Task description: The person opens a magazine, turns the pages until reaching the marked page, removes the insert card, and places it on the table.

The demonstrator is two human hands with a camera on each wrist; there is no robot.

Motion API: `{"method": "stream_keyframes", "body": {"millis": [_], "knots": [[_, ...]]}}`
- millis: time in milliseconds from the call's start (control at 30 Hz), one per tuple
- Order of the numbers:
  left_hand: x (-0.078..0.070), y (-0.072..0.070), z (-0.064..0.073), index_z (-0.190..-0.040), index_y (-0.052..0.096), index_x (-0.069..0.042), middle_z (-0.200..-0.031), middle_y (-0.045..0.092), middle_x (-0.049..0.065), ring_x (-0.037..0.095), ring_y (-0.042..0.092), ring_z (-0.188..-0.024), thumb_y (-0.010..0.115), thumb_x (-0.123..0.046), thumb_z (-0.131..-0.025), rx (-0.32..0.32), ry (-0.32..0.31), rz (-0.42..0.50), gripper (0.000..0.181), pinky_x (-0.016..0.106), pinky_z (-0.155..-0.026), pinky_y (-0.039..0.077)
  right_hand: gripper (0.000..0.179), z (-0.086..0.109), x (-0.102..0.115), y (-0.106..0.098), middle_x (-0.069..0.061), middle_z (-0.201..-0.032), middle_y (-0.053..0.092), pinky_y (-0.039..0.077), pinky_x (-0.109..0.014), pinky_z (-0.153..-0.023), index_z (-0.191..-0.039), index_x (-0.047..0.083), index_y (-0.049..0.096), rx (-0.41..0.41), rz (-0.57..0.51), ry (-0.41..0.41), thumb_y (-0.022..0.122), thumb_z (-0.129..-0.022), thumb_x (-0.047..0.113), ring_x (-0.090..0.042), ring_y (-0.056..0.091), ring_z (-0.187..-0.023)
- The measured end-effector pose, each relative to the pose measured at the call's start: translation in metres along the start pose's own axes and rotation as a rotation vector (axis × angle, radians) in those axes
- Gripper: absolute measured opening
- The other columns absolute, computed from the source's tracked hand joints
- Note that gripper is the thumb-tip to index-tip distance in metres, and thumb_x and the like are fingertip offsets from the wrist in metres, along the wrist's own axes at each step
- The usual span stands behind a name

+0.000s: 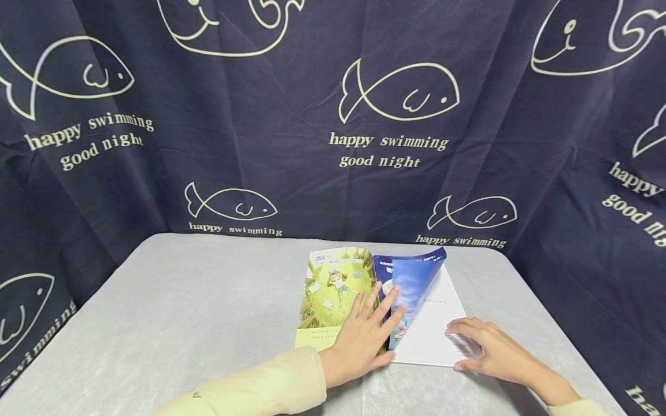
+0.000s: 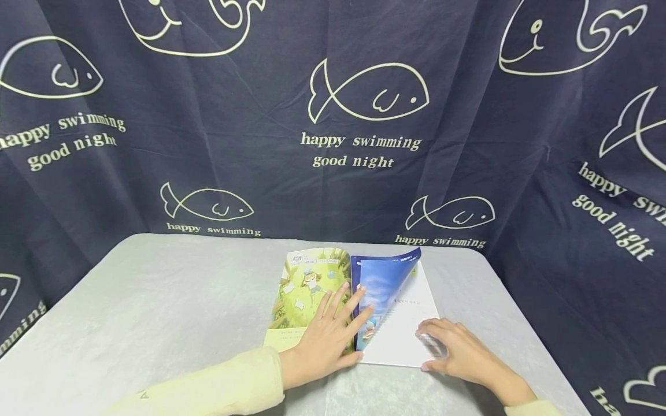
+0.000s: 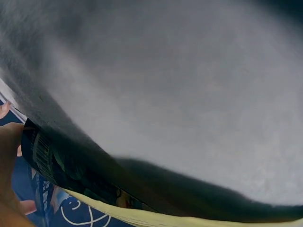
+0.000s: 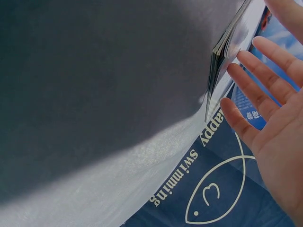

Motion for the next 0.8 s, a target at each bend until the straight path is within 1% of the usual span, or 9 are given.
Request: {"method": "stream_keyframes", "body": {"millis": [67,167,333,467,533,700,800], "knots": [[0.0001,0.0006,0.0,-0.144,0.023,-0.022,-0.154,-0.01,0.012,0.036,-0.011,-0.14,0.048,-0.064,-0.081,0.014,0.004,-0.005,0.08,0.053,-0.108,0.018,0.057,0.0003,0.0004,-0.0002,0.005,-0.102,0.062,0.033,-0.018,-0.076,-0.098,0.017,0.064,0.003,-0.002,0.002,0.082,-0.049,0.039,-0.009,0.055,-0.094],[0.0002,0.0012,0.0001,-0.143,0.027,-0.022,-0.154,-0.006,0.011,0.034,-0.01,-0.14,0.046,-0.064,-0.082,0.024,0.017,-0.007,0.076,0.054,-0.108,0.017,0.058,0.0007,0.0011,-0.0008,0.005,-0.103,0.062,0.033,-0.017,-0.076,-0.098,0.017,0.064,0.007,-0.002,0.007,0.082,-0.049,0.039,-0.009,0.055,-0.094],[0.0004,0.0023,0.001,-0.141,0.03,-0.022,-0.155,0.003,0.008,0.031,-0.001,-0.142,0.045,-0.062,-0.083,0.021,0.045,0.001,0.072,0.054,-0.108,0.017,0.058,0.0003,0.0018,-0.0016,0.005,-0.103,0.062,0.035,-0.02,-0.074,-0.099,0.018,0.064,0.014,0.004,0.013,0.082,-0.049,0.041,-0.008,0.055,-0.094],[0.0002,0.0035,0.0019,-0.141,0.03,-0.022,-0.154,0.01,0.006,0.031,0.005,-0.142,0.044,-0.059,-0.085,0.033,0.05,0.019,0.068,0.054,-0.109,0.017,0.058,-0.0001,0.0026,-0.0021,0.005,-0.104,0.062,0.038,-0.024,-0.072,-0.099,0.018,0.064,0.018,0.004,0.011,0.083,-0.049,0.041,-0.008,0.054,-0.094],[0.0,0.0041,0.0022,-0.141,0.031,-0.025,-0.154,0.013,0.007,0.032,0.008,-0.141,0.044,-0.058,-0.086,0.046,0.051,0.032,0.065,0.055,-0.108,0.017,0.057,-0.0001,0.0027,-0.0022,0.005,-0.103,0.062,0.038,-0.024,-0.072,-0.099,0.018,0.064,0.02,0.003,0.008,0.083,-0.049,0.04,-0.007,0.054,-0.094],[-0.0002,0.0052,0.0025,-0.141,0.031,-0.034,-0.152,0.017,0.01,0.037,0.018,-0.138,0.044,-0.055,-0.088,0.073,0.051,0.066,0.058,0.056,-0.106,0.022,0.055,-0.0006,0.0019,-0.0025,0.006,-0.102,0.062,0.035,-0.021,-0.074,-0.097,0.019,0.064,0.021,-0.01,0.002,0.083,-0.048,0.037,-0.009,0.054,-0.094],[0.0004,0.0051,0.003,-0.139,0.033,-0.036,-0.151,0.018,0.011,0.037,0.022,-0.136,0.044,-0.054,-0.089,0.077,0.043,0.09,0.055,0.056,-0.105,0.024,0.054,-0.001,0.0015,-0.0027,0.007,-0.1,0.062,0.034,-0.02,-0.076,-0.096,0.02,0.064,0.015,-0.01,-0.006,0.084,-0.048,0.036,-0.009,0.055,-0.093]]}}
Point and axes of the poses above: each hand's wrist, its own z-axis away from the middle knuckle, its own y-axis out of the palm, x = y × z, the point moved 5 cm from there along -z, towards the middle knuckle
